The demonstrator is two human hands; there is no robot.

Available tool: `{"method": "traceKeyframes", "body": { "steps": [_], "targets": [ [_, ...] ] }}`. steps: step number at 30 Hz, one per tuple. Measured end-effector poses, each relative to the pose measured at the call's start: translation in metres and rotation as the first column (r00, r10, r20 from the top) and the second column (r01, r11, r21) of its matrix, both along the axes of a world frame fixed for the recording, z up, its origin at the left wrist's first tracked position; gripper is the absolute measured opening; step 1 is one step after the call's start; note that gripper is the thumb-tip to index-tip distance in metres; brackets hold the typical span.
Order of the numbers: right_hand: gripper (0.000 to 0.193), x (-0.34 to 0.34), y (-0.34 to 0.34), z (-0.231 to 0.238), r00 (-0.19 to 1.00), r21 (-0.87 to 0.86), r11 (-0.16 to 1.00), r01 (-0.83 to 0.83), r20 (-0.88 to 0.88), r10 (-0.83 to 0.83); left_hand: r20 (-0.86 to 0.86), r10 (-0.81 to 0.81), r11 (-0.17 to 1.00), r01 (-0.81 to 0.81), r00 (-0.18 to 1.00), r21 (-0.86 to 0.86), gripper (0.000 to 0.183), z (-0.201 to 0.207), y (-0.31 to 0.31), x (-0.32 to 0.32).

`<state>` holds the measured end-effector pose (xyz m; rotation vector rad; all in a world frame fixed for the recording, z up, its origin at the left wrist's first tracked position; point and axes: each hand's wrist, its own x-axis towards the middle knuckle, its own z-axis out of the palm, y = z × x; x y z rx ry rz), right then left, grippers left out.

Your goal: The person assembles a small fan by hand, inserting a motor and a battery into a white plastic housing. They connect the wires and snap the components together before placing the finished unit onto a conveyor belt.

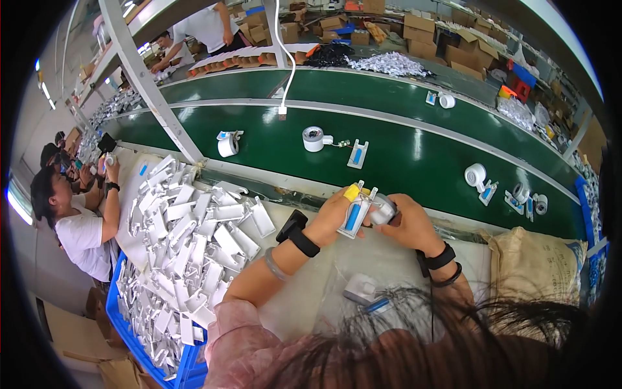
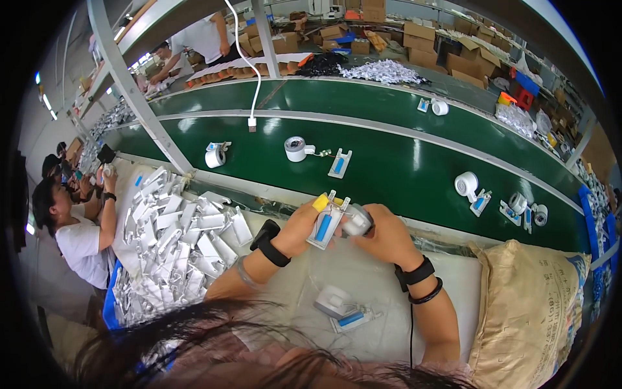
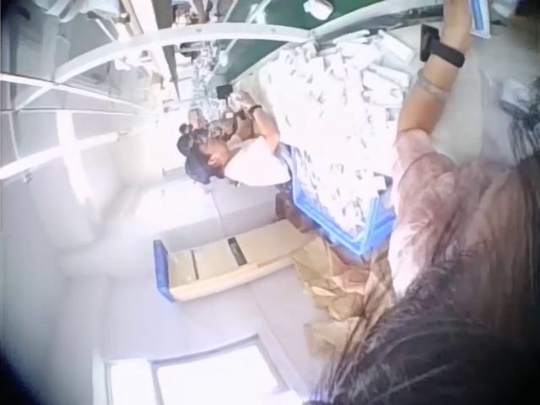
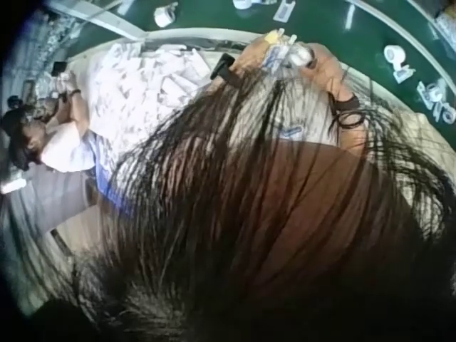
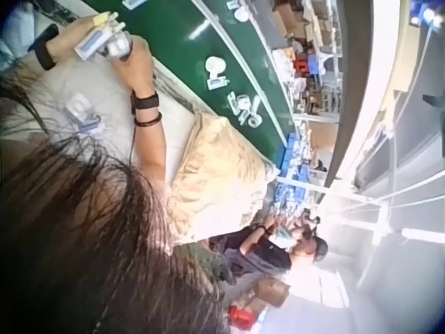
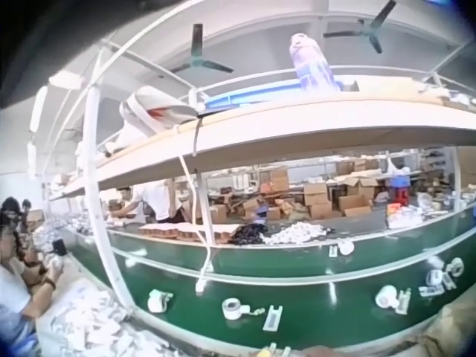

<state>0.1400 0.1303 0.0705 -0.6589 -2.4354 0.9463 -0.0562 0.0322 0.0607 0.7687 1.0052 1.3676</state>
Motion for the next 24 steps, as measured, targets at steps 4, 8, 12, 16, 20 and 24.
{"method": "traceKeyframes", "body": {
  "steps": [4,8,12,16,20,24],
  "targets": [
    [0.053,0.009,0.025,-0.02,0.933,0.203,0.93,0.306,-0.257,-0.251,-0.079,0.081,0.994,-0.087,0.994,-0.068,0.038,-0.013,0.01,-0.004],
    [0.06,0.025,0.05,-0.029,0.784,0.03,0.868,0.495,-0.447,-0.432,-0.166,0.048,0.991,-0.068,0.985,-0.118,0.039,-0.015,0.025,-0.01],
    [0.058,0.018,0.046,-0.022,0.862,0.051,0.912,0.407,-0.35,-0.366,-0.69,0.177,0.98,-0.192,0.702,0.056,0.035,-0.03,0.063,-0.052],
    [0.053,0.016,0.038,-0.019,0.904,0.184,0.906,0.38,-0.284,-0.321,-0.977,0.197,0.892,-0.398,-0.083,0.214,0.049,-0.028,0.121,-0.076],
    [0.047,0.015,0.036,-0.023,0.924,0.213,0.918,0.335,-0.263,-0.276,-0.98,0.005,0.873,-0.477,-0.198,0.1,0.053,-0.035,0.172,-0.077],
    [0.043,0.017,0.035,-0.023,0.946,0.177,0.944,0.279,-0.222,-0.238,-0.962,0.048,0.892,-0.421,-0.269,0.162,0.05,-0.048,0.194,-0.067]
  ]
}}
